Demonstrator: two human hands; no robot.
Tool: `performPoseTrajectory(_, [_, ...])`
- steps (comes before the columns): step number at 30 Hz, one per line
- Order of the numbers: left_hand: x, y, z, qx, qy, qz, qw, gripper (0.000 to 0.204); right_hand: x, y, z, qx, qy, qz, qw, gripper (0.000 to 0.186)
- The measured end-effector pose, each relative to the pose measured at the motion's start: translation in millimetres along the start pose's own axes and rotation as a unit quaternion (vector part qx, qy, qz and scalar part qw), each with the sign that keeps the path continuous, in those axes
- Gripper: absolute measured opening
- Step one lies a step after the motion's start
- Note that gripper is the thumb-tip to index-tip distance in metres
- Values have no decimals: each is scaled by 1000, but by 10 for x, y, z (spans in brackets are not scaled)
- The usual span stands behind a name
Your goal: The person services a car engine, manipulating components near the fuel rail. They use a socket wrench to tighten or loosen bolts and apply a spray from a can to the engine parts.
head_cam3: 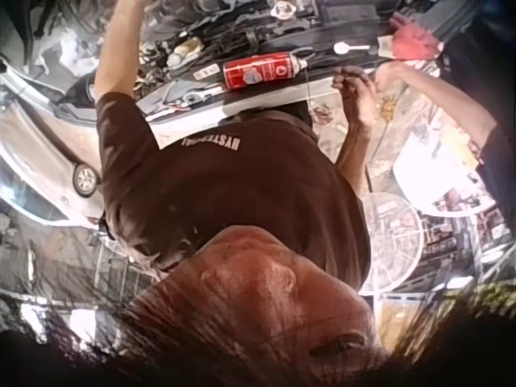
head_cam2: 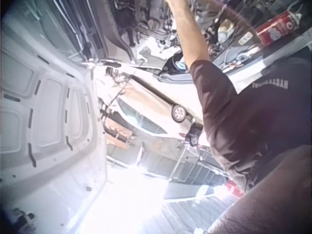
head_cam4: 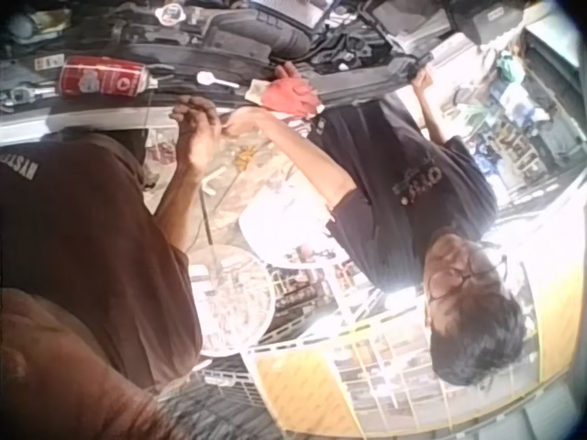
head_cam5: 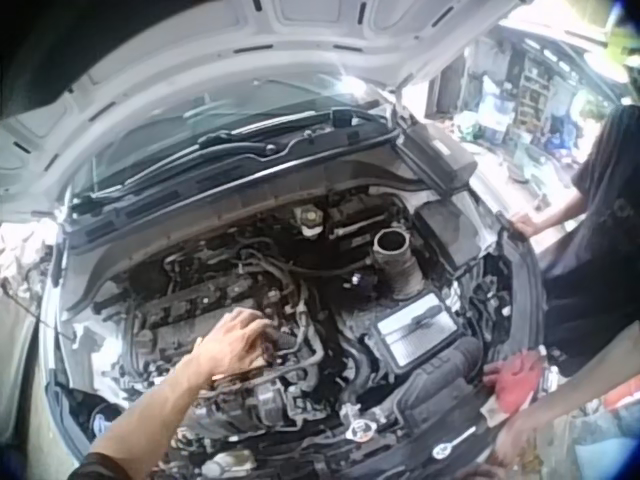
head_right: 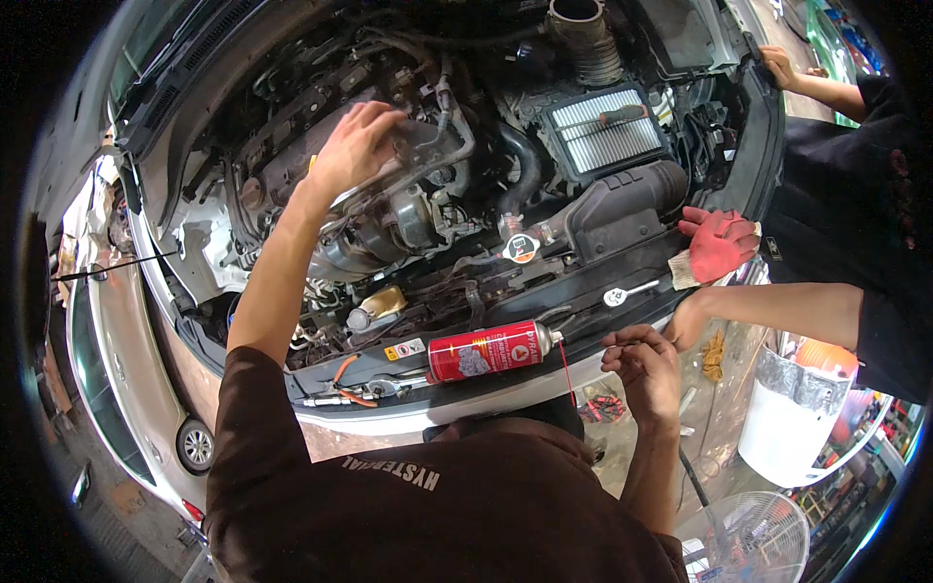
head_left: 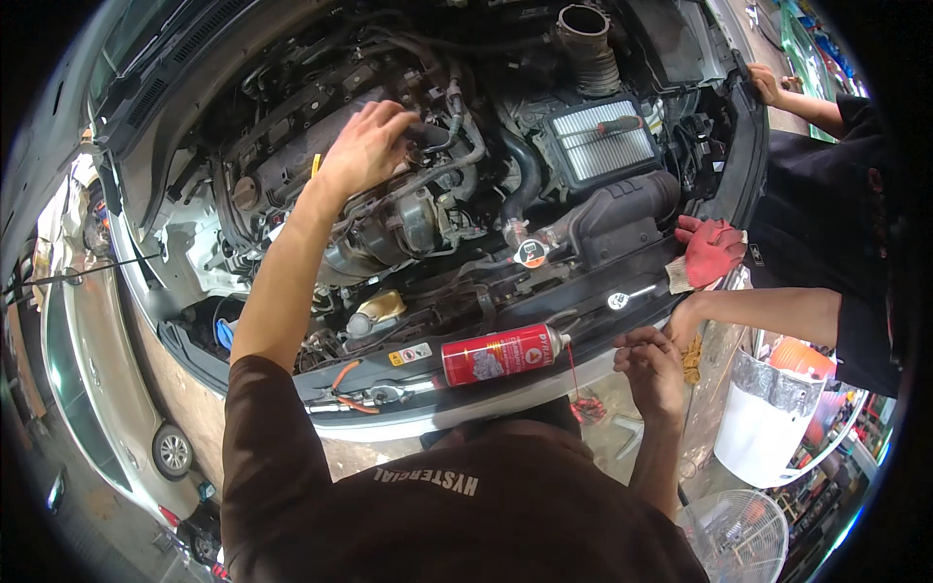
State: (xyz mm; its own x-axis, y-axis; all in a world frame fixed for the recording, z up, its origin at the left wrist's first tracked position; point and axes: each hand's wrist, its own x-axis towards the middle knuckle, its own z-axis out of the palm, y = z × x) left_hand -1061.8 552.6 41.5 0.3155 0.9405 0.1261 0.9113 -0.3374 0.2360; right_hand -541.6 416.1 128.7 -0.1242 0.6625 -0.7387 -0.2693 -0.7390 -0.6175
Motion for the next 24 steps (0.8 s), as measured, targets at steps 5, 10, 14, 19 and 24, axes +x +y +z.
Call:
performPoseTrajectory(5, [68, -9, -13, 18, -1, -33, 999, 65, 16, 17, -12, 4, 1, -1, 1000, 22])
performPoseTrajectory(10, [134, -229, -161, 57, 50, -73, 994, 83, 1, -29, -10, -1, 4, -16, 1000, 20])
performPoseTrajectory(14, [169, -61, 104, 133, 28, -35, 990, 105, -15, -63, -3, -4, 11, -15, 1000, 20])
performPoseTrajectory(19, [162, -326, -72, 118, 88, -90, 985, 121, -27, -73, -18, -1, 14, -13, 1000, 20])
performPoseTrajectory(24, [223, -346, -1, 158, 18, -101, 982, 127, -14, -78, -6, -6, 8, -15, 1000, 20])
